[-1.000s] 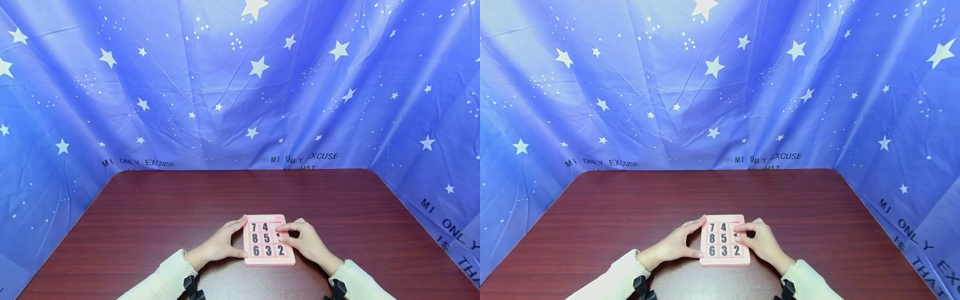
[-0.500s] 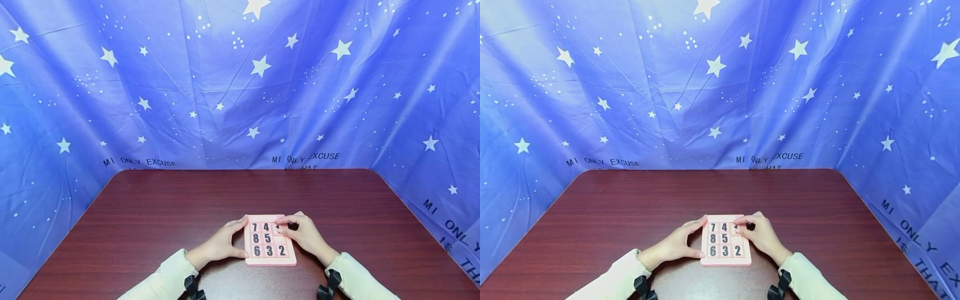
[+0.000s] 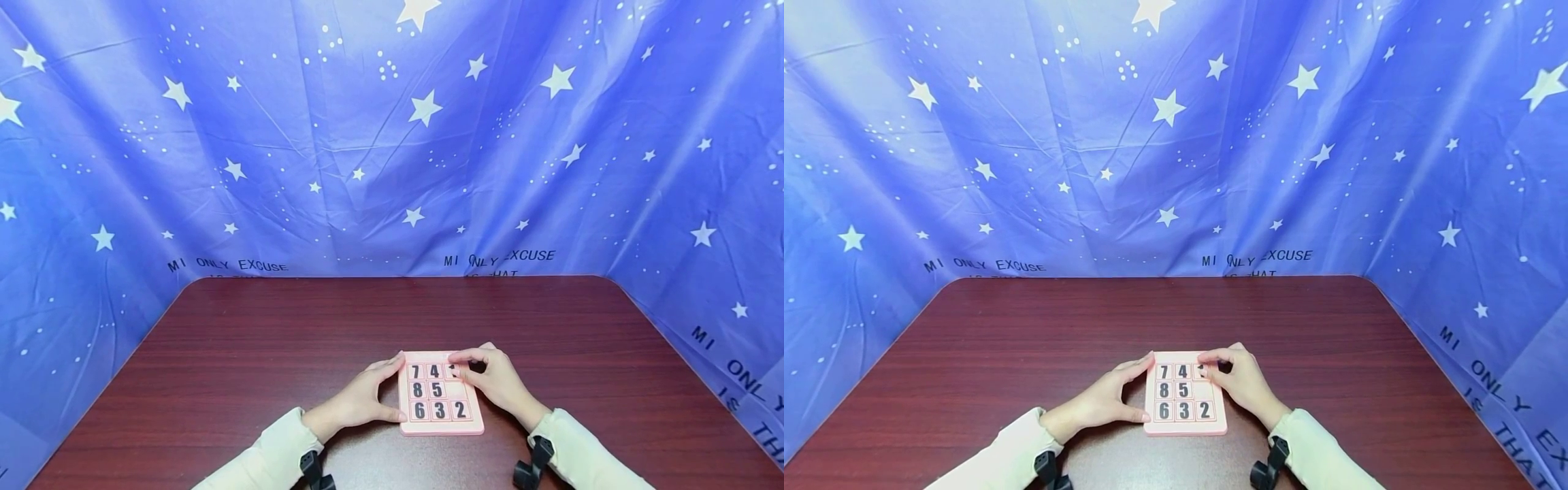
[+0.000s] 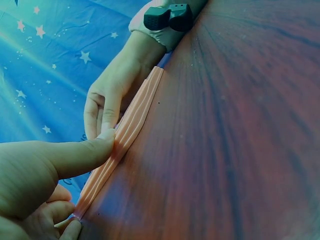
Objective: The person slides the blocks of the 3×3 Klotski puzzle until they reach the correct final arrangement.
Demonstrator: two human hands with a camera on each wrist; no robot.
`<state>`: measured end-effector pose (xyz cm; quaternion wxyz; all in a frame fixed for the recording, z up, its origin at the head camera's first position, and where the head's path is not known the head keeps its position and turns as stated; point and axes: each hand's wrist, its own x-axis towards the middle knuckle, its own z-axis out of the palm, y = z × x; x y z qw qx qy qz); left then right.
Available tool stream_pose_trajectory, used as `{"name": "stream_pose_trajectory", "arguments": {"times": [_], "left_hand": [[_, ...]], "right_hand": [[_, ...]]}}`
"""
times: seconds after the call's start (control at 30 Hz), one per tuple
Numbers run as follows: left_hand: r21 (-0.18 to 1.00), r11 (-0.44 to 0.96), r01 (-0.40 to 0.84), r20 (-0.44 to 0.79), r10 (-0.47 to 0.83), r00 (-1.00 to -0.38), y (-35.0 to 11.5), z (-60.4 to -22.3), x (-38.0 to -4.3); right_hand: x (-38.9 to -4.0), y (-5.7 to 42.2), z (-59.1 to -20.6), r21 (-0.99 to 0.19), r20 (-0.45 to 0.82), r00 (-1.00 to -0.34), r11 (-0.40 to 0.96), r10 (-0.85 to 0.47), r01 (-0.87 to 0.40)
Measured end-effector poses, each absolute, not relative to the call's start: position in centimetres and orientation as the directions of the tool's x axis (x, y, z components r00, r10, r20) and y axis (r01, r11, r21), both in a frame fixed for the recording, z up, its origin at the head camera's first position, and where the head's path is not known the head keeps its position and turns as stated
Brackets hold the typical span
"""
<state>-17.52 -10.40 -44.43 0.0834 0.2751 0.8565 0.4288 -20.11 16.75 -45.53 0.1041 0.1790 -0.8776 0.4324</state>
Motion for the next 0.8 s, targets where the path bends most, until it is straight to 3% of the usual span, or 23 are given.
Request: {"name": "stream_pose_trajectory", "arguments": {"times": [0.8], "left_hand": [[0.79, 0.475, 0.387, 0.085, 0.541, -0.837, -10.3, -44.7, -17.5]], "right_hand": [[-15.6, 17.5, -45.2, -0.743, 0.31, -0.873, 0.477, -0.376, -0.469]]}}
